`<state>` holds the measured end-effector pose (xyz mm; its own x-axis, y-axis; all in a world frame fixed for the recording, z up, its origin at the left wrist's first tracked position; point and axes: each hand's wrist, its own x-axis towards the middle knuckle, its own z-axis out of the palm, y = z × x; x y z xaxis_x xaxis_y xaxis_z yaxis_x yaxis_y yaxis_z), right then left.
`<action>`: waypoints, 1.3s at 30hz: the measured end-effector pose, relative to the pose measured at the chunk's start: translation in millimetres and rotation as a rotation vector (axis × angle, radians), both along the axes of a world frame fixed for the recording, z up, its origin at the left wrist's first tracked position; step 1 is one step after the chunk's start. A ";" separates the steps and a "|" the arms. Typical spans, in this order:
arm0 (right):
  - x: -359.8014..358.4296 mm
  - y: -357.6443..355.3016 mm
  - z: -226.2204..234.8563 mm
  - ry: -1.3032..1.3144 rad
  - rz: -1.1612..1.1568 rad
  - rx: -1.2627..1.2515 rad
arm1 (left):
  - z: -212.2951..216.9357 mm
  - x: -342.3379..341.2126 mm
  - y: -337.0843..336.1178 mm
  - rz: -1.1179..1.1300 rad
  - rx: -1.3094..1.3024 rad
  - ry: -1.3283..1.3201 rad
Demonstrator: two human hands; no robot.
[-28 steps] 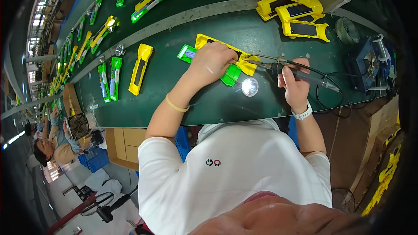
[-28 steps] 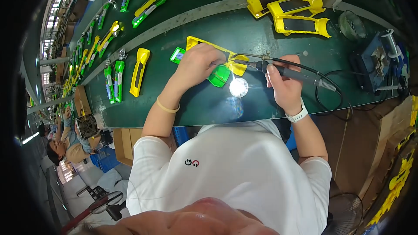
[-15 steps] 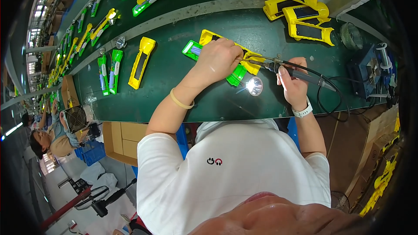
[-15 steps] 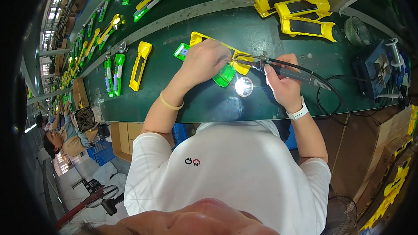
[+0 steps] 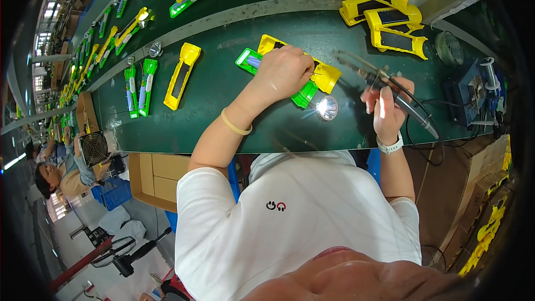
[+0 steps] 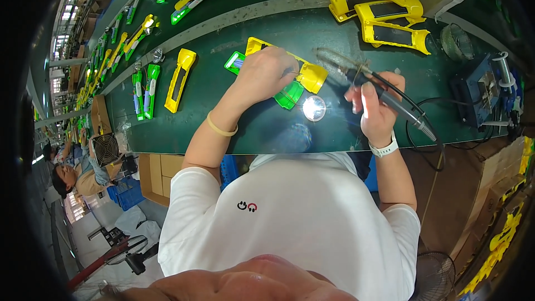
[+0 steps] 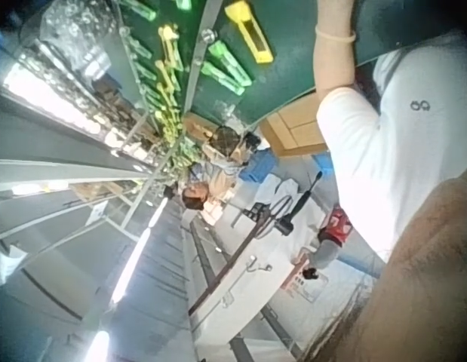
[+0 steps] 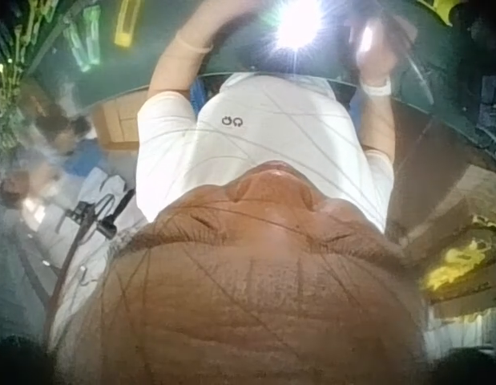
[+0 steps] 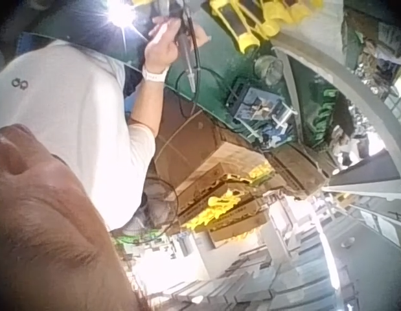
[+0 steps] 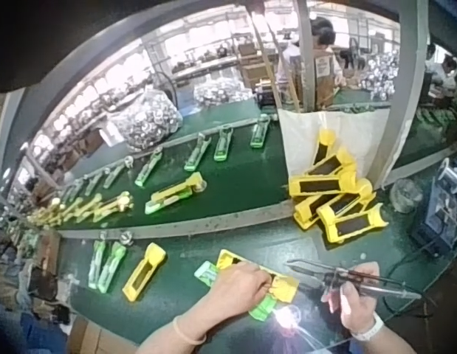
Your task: Soldering internal components and wires inside plastic flashlight housings on a production line.
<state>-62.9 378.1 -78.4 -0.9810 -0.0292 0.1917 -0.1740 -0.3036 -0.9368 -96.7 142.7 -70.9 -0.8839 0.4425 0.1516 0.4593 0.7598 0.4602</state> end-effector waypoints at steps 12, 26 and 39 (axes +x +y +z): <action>-15.0 -35.2 -5.9 -0.193 0.072 -0.022 | -3.2 4.4 5.7 -0.006 -0.010 -0.044; -5.2 -20.6 -9.1 -0.178 0.011 -0.029 | 4.3 14.0 21.6 0.014 0.050 -0.014; -1.3 -26.5 4.0 -0.178 -0.159 -0.009 | 31.7 35.3 -31.6 0.410 1.449 -0.828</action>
